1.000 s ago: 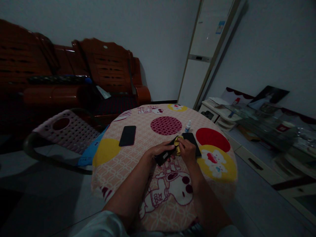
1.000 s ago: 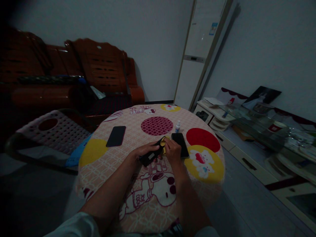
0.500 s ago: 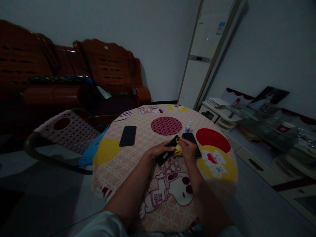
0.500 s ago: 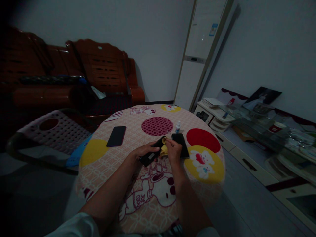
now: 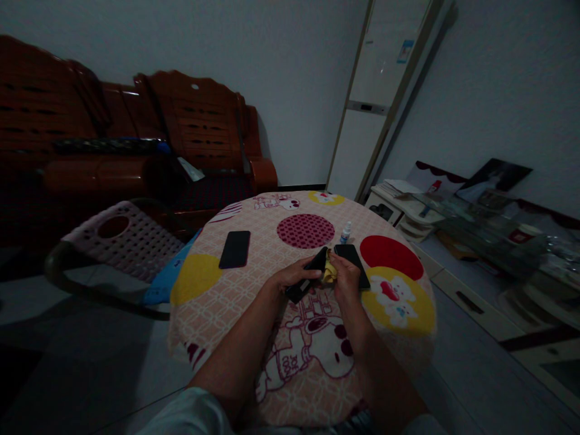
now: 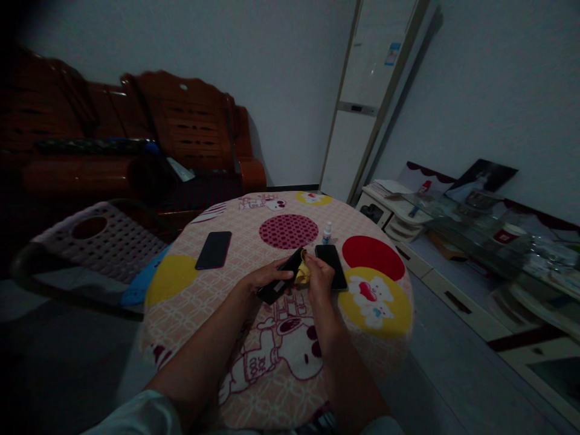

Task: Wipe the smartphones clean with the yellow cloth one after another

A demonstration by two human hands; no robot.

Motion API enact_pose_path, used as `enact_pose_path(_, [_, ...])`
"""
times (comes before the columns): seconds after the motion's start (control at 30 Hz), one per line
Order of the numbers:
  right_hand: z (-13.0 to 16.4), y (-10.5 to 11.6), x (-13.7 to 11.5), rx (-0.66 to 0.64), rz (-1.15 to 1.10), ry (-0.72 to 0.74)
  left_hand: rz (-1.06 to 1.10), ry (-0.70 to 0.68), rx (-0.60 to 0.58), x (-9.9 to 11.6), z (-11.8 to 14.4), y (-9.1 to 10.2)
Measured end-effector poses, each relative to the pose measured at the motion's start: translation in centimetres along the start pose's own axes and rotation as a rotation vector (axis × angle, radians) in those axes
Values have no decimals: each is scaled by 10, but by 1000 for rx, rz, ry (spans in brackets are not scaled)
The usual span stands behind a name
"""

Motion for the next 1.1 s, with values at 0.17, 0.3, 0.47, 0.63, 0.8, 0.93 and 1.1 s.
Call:
enact_pose_path(0.17, [6, -5, 5, -10, -155, -128, -18, -33, 8, -1, -4, 2])
enact_pose_path(0.3, [12, -14, 8, -104, -215, -251, -11, -48, 11, -3, -6, 2])
enact_pose_path(0.47, [15, -20, 12, -130, -228, -320, 3, -73, 6, -3, -7, 3])
enact_pose_path(0.63, [10, -13, 9, -60, -149, -225, 19, -83, 3, -2, -8, -1])
enact_pose_path(0.8, [13, -13, 7, -102, -76, -170, 232, 5, 105, -12, -13, 4])
enact_pose_path(0.93, [17, -19, 2, -199, 207, -14, 398, 137, 158, -24, -17, 12])
enact_pose_path(1.1, [23, -24, -15, -305, 595, 396, 395, 174, 130, -27, -22, 14])
Point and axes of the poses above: each hand's wrist, its own z-axis away from the middle knuckle, its own y-axis out of the back of the hand, x = y × z, the point moved 4 cm from there along -z, towards the middle knuckle, and after that the axes turned 9 degrees about y, right-handed, at the moved point
